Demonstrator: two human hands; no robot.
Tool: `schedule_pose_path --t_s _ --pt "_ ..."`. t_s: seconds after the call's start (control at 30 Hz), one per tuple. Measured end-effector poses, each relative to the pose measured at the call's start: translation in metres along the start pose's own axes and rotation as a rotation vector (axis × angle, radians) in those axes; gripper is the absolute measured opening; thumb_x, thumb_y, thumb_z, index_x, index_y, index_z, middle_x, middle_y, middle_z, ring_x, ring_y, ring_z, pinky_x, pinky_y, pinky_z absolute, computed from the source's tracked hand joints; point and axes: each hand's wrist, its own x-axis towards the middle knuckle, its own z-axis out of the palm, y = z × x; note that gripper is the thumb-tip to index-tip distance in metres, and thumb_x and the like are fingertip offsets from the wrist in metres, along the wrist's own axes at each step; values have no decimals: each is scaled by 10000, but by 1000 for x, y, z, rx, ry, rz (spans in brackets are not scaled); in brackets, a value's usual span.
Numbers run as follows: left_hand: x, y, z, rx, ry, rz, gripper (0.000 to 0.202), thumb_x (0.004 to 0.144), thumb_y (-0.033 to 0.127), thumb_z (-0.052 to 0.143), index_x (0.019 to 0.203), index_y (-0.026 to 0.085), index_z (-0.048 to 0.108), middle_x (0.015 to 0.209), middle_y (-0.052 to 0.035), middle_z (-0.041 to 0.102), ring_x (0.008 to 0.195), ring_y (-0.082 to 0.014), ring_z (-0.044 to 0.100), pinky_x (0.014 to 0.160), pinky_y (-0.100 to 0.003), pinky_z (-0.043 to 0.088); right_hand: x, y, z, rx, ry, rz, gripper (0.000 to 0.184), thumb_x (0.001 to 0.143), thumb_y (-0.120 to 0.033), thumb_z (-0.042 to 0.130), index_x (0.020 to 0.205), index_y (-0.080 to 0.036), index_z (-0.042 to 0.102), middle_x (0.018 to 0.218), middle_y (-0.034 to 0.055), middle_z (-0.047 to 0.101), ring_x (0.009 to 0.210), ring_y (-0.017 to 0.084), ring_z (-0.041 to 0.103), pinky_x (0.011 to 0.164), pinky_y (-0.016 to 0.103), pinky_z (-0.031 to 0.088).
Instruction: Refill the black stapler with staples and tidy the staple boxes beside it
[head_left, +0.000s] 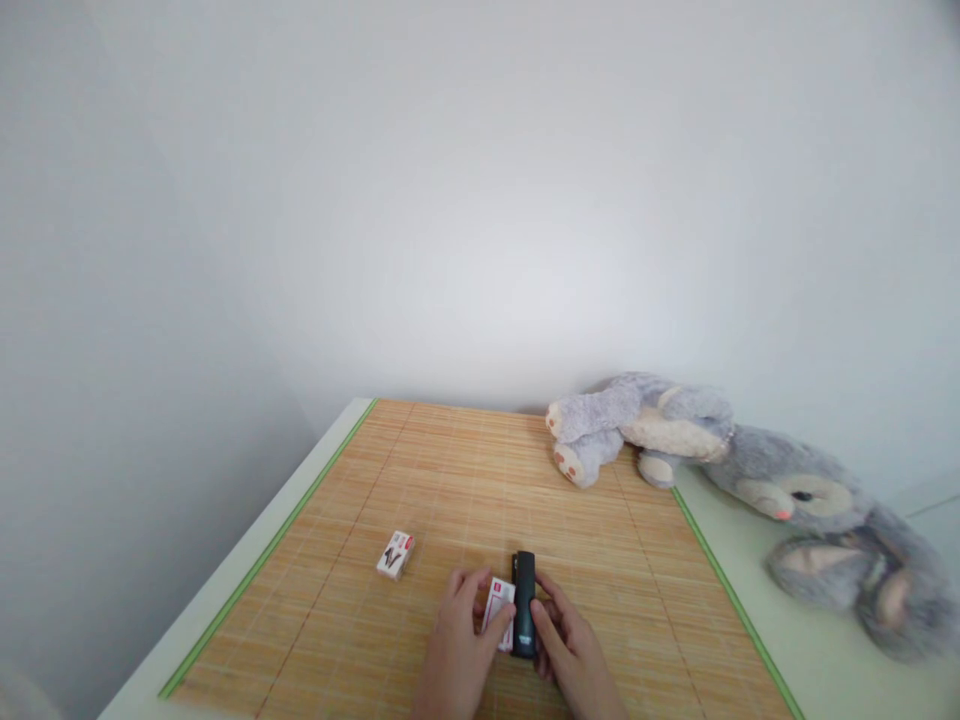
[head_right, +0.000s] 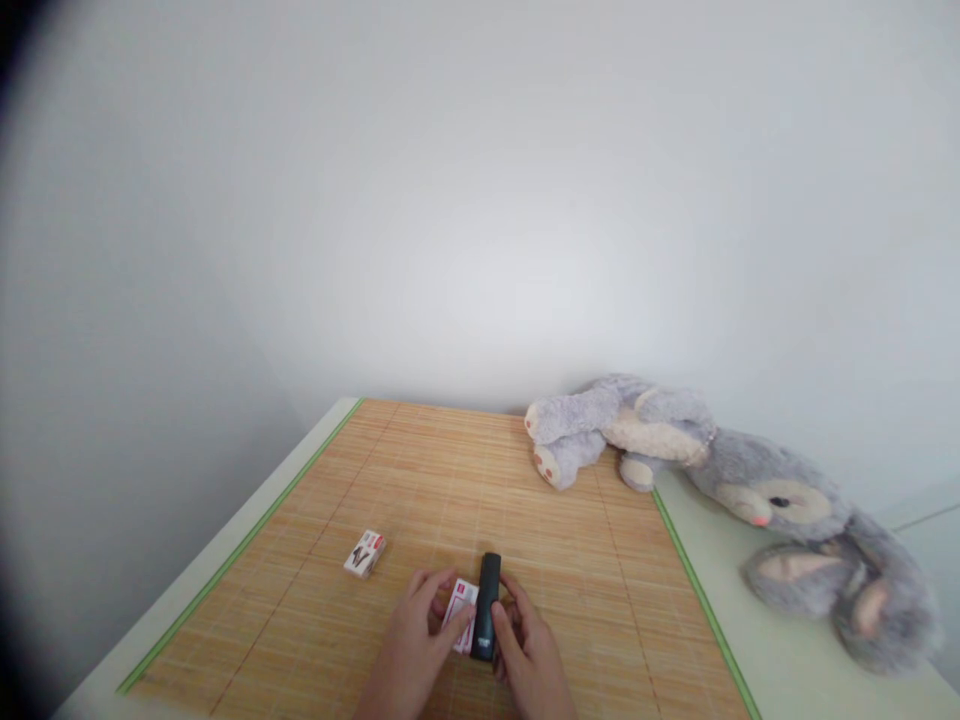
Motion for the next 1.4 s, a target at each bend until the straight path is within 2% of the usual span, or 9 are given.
schedule_pose_path --t_s 0.27,0.5,0.6,0.77,0.9,1.0,1.1,1.23,1.4 --pt "-2 -7 2 -126 40 -27 377 915 495 594 1095 193 730 1002 -91 735 883 -247 696 834 -379 560 -15 -17 0 -360 -45 16 887 845 -528 733 1598 -191 408 814 12 707 720 219 664 668 299 510" --pt "-6 -3 6 -131 25 -47 439 926 586 591 1123 212 708 1008 -74 745 847 -234 691 810 -360 548 -13 -53 13 -637 -32 63 946 760 -279 735 1629 -267 362 1211 79 780 1104 312 733 888 343 542" --pt "-2 -7 -17 5 132 -20 465 961 623 526 1154 234 694 1032 -65 726 804 -223 654 804 -381 534 -12 -59 14 -704 -29 94 973 741 -264 750 1631 -262 358 1239 85 777 1132 321 732 892 342 539" --pt "29 -35 -91 219 482 -20 569 911 712 521 1129 218 699 1110 -99 711 1011 -304 655 946 -471 513 -11 -58 12 -780 -28 115 972 748 -281 771 1628 -248 361 1214 83 788 1127 310 737 903 327 523" --pt "52 -58 -125 79 258 -172 690 797 778 626 1138 188 730 1076 -96 754 913 -291 710 863 -425 557 -8 -60 12 -830 -51 123 978 745 -294 778 1627 -222 362 1168 91 798 1088 309 746 901 329 521" --pt "64 -59 -113 7 107 -191 703 771 767 659 1149 180 748 869 -57 771 656 -232 697 620 -339 549 -6 -66 13 -853 -68 122 953 762 -299 766 1625 -241 366 1136 78 806 1060 297 752 875 315 520" --pt "74 -50 -81 -59 -19 -181 655 792 734 657 1126 182 763 807 -47 767 550 -194 663 507 -293 505 -5 -70 15 -874 -73 120 948 767 -301 762 1626 -242 366 1120 75 808 1048 293 754 864 310 518" --pt "81 -35 -40 -88 -87 -146 625 829 696 630 1141 172 764 840 -64 779 560 -193 675 509 -290 509 -6 -69 18 -897 -53 113 946 772 -297 754 1629 -233 358 1132 82 803 1054 296 750 863 311 515" --pt "74 -22 -18 -40 -86 -43 515 863 628 625 1060 185 800 862 -66 793 735 -231 713 673 -316 531 -7 -65 19 -885 -39 65 877 782 -271 743 1596 -254 419 1130 79 805 1044 300 749 848 311 507"
